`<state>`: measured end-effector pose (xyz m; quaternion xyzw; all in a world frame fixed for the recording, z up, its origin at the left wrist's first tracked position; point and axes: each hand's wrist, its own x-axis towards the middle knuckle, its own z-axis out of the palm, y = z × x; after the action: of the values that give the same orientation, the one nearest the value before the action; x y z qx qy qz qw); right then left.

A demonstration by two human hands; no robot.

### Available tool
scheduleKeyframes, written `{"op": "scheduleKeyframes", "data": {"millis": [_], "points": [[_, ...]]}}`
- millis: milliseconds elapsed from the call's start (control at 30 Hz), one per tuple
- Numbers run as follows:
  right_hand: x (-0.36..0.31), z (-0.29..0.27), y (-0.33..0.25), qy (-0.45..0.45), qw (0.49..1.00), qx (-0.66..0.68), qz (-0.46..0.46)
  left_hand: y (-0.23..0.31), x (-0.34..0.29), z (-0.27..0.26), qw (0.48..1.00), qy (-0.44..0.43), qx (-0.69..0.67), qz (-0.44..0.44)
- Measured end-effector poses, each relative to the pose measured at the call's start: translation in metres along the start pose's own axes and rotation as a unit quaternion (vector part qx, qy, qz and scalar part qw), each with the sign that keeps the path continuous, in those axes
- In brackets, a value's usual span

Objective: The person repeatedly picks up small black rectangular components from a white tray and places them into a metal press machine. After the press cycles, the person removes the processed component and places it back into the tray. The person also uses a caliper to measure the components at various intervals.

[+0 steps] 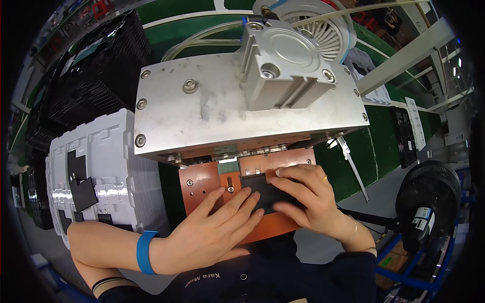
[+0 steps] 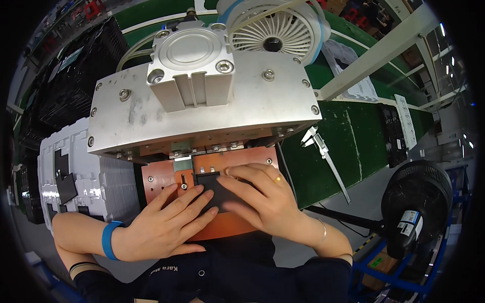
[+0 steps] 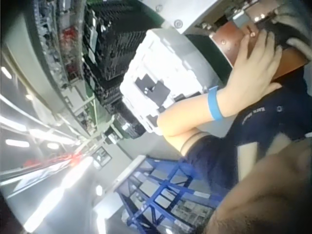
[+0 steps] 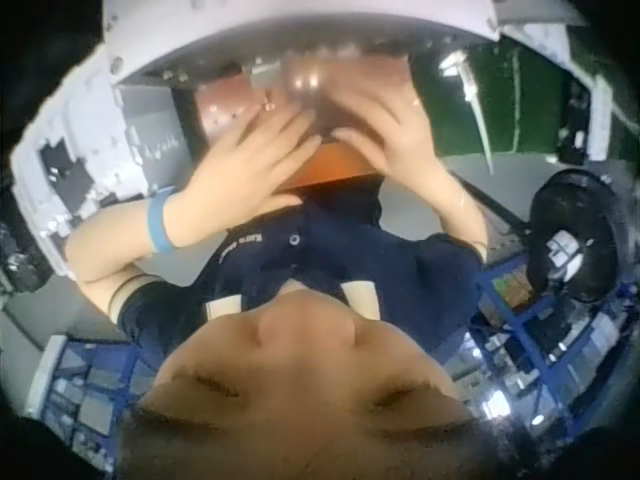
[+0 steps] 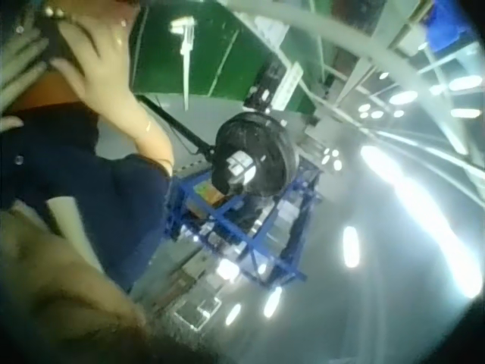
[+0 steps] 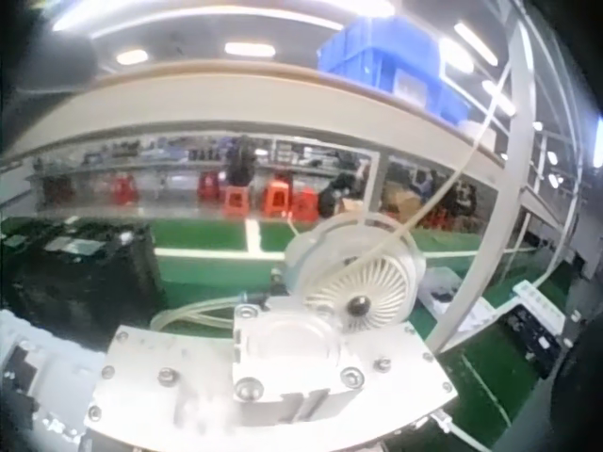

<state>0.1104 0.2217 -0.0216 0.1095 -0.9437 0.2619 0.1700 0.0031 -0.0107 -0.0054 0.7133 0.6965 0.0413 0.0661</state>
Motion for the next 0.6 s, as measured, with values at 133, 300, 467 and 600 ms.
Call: {"op": "scheduleKeyframes", "data": {"millis": [133,300,467,600], "points": [[-0.014,-0.001,0.001,-0.056,0.998,-0.018,-0.003,-0.002,0.0,0.002,0.999,0.007,-0.044,-0.01],[0.003,0.003,0.017,-0.04,0.999,0.025,-0.009,-0.012,0.003,-0.001,0.997,0.027,-0.059,-0.041],[0.014,0.002,0.021,-0.026,0.999,0.036,-0.016,-0.018,0.006,0.003,0.996,0.031,-0.064,-0.049],[0.013,0.003,0.021,-0.033,0.999,0.038,-0.01,-0.017,0.006,0.0,0.997,0.016,-0.058,-0.051]]}}
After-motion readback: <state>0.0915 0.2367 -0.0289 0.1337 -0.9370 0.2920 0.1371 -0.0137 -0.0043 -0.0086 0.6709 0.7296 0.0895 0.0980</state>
